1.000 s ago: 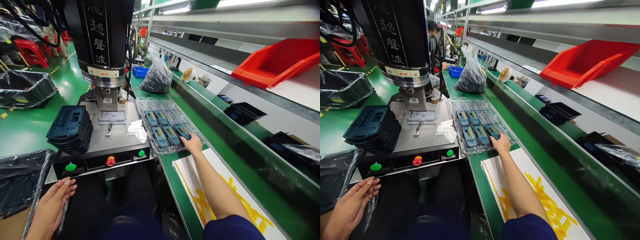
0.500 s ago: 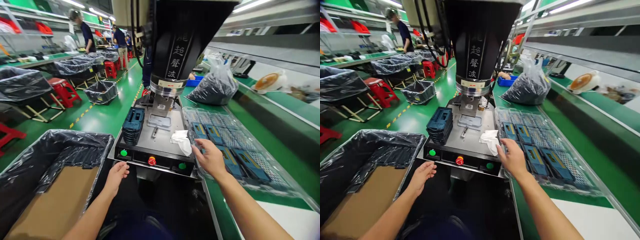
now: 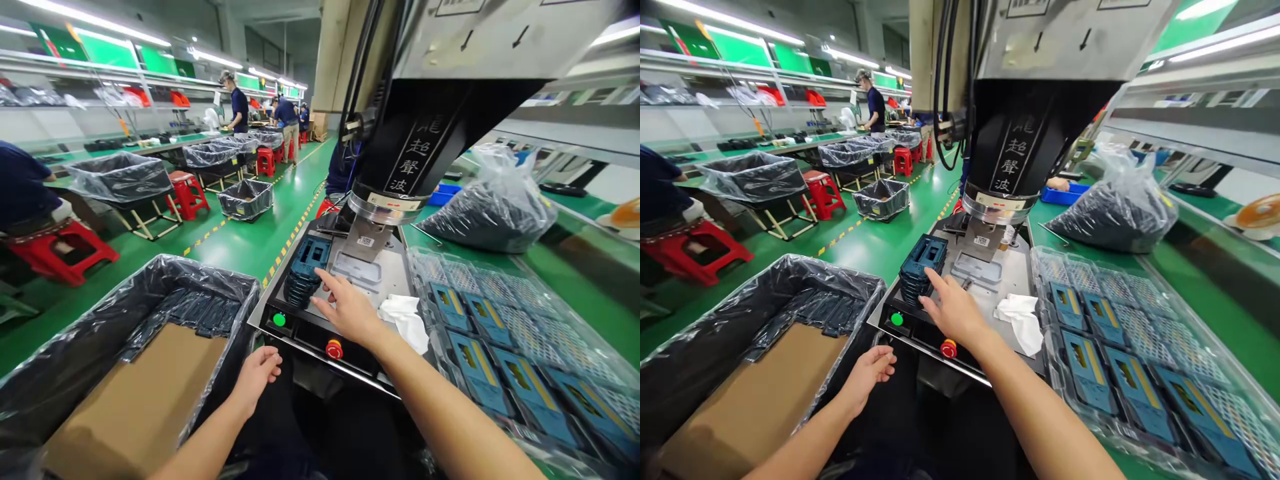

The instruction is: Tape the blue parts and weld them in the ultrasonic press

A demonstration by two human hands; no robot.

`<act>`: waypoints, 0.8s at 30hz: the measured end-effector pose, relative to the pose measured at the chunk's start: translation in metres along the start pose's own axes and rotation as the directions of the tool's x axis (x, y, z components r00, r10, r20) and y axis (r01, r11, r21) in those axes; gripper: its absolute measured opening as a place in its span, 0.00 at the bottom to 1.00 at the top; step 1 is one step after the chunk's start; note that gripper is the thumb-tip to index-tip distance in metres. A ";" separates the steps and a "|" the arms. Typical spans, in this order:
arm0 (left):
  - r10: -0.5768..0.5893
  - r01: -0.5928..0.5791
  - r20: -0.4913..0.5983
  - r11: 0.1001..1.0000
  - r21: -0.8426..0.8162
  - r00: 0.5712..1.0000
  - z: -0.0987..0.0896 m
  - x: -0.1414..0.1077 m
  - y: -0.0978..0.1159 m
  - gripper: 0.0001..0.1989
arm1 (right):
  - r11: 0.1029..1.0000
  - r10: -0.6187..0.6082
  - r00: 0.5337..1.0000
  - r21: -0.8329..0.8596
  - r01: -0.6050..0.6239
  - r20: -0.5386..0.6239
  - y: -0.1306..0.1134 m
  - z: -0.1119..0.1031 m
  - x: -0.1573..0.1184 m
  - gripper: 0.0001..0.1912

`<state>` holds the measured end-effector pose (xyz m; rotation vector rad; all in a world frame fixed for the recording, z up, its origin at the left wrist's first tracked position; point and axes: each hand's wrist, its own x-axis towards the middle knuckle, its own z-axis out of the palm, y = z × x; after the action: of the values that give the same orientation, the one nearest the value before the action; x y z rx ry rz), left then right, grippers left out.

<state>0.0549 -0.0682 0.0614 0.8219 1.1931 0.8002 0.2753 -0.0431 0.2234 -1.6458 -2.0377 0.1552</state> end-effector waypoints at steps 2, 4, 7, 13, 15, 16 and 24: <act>-0.003 0.003 0.002 1.000 0.003 1.000 -0.002 0.000 -0.002 0.24 | 0.999 0.008 1.000 -0.053 -0.009 -0.015 -0.002 0.001 0.005 0.25; -0.011 0.011 0.002 1.000 -0.001 1.000 -0.003 -0.001 -0.003 0.24 | 0.997 -0.004 0.999 -0.074 0.000 -0.049 -0.001 0.002 0.008 0.20; -0.012 0.012 0.011 1.000 -0.014 1.000 -0.002 0.000 -0.005 0.24 | 0.997 -0.052 0.991 -0.063 0.044 -0.124 0.002 0.002 0.010 0.15; -0.010 0.010 0.025 1.000 -0.019 1.000 0.002 -0.001 0.000 0.23 | 0.993 -0.115 0.945 -0.044 0.107 -0.306 0.011 -0.006 -0.007 0.13; -0.014 0.015 0.036 0.999 -0.035 0.999 0.002 -0.004 0.004 0.23 | 0.989 -0.149 0.921 -0.057 0.138 -0.361 0.010 -0.013 -0.025 0.12; -0.019 0.021 0.040 0.999 -0.050 0.999 0.002 -0.005 0.006 0.24 | 0.984 -0.177 0.907 -0.062 0.166 -0.381 0.009 -0.017 -0.036 0.12; -0.098 0.192 0.335 0.946 -0.263 0.937 0.005 -0.009 0.025 0.26 | 0.932 -0.336 0.942 0.142 0.334 -0.015 0.005 -0.030 -0.128 0.15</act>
<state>0.0558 -0.0646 0.0879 0.5823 0.8133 0.6704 0.3103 -0.1687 0.2068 -1.1922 -2.2241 0.1841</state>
